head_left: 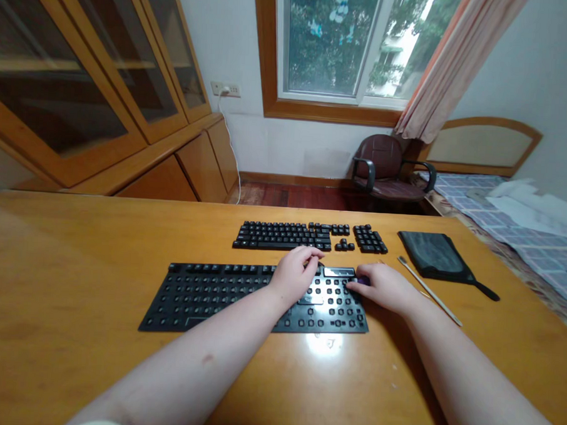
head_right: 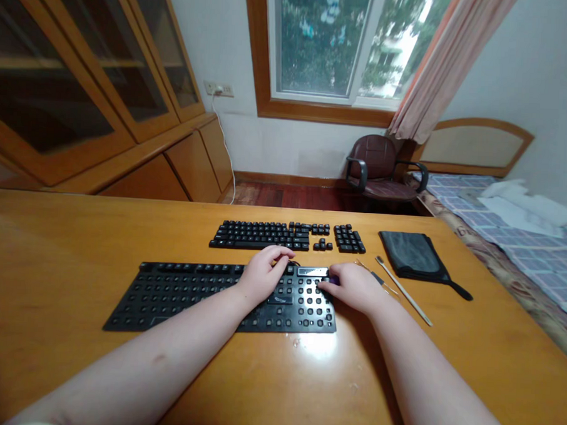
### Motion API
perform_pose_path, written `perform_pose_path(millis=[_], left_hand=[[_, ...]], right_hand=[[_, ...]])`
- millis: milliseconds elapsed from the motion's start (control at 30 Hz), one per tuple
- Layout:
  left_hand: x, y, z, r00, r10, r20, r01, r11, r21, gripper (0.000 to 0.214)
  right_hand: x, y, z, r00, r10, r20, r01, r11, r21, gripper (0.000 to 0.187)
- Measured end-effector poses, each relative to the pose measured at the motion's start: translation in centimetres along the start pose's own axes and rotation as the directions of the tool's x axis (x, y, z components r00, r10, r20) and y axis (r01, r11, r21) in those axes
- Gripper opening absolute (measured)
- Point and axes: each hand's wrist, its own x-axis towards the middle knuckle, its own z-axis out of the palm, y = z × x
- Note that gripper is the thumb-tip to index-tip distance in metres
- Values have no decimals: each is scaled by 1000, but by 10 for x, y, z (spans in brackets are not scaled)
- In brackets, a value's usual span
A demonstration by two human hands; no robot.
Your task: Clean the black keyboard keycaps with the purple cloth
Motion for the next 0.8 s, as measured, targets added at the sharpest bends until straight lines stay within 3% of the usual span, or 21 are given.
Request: perform_pose_path(millis=[367, 567, 800], left_hand=[[-2, 1, 5, 984, 28, 176, -70, 969, 236, 25], [-4, 4, 4, 941, 84, 329, -187, 937, 296, 28], [-5, 5, 2, 906, 100, 411, -248, 914, 322, 59]], right_hand=[[-5, -17, -7, 999, -37, 10, 38, 970, -239, 33], [-6, -21, -4, 1000, 6, 8, -4, 954, -299, 34], [-7, -22, -3, 1000, -4, 4, 5, 944, -331, 35]])
